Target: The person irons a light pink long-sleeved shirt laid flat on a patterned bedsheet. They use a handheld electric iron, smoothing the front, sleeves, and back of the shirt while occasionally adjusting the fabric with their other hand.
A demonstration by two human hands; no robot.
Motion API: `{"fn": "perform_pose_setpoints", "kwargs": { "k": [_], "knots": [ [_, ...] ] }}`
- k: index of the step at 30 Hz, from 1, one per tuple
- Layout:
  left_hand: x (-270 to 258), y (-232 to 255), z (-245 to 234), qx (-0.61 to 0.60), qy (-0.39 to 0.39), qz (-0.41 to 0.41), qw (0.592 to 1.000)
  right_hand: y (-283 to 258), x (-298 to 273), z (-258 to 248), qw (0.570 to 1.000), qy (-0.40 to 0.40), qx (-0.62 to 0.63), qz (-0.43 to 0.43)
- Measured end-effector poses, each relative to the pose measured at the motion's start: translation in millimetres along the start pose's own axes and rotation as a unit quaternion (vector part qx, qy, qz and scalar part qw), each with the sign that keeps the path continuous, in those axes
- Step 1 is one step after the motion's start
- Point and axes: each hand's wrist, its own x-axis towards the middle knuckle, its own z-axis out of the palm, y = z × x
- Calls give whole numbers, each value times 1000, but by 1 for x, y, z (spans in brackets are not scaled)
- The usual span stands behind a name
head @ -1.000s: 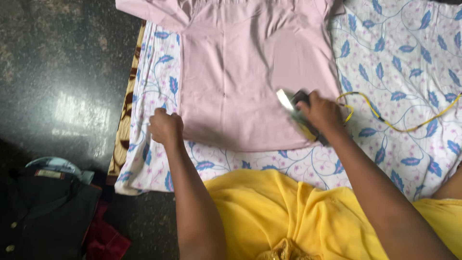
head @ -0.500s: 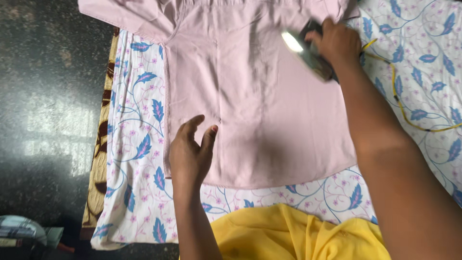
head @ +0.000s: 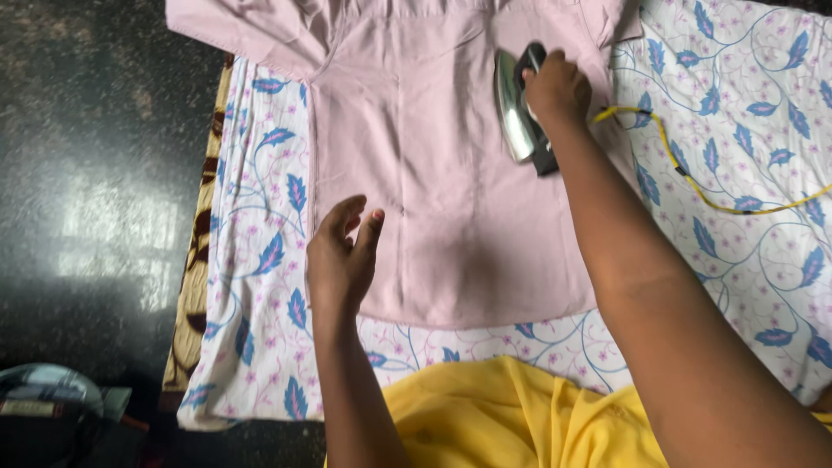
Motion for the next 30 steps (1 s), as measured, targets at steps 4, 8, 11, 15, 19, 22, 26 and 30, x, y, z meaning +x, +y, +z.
{"fn": "perform_pose_setpoints", "kwargs": {
  "k": [4, 8, 11, 15, 19, 22, 26, 30],
  "knots": [
    [-4, -2, -5, -49, 9, 19, 999, 18, -92, -15, 998, -41, -30, -27],
    [-9, 0, -10, -94, 31, 42, 994, 52, -186, -26, 997, -52, -31, -50],
    [-12, 0, -13, -96, 37, 34, 994, 73, -230, -32, 996, -80, -6, -32],
    [-14, -1, -10, -120, 47, 66, 989, 76, -231, -29, 993, -86, 71, -37],
    [-10, 6, -1, -99, 34, 65, 992, 52, -166, -20, 973, -115, 196, 34],
    [-8, 8, 1, -89, 30, 53, 994, 25, -93, -9, 979, -100, 178, 16],
    [-4, 6, 5, -98, 23, 51, 994, -4, 13, 22, 969, -56, 240, 27],
    [0, 7, 6, -90, 10, 33, 995, -15, 101, 59, 970, 69, 220, -77]
  ]
}}
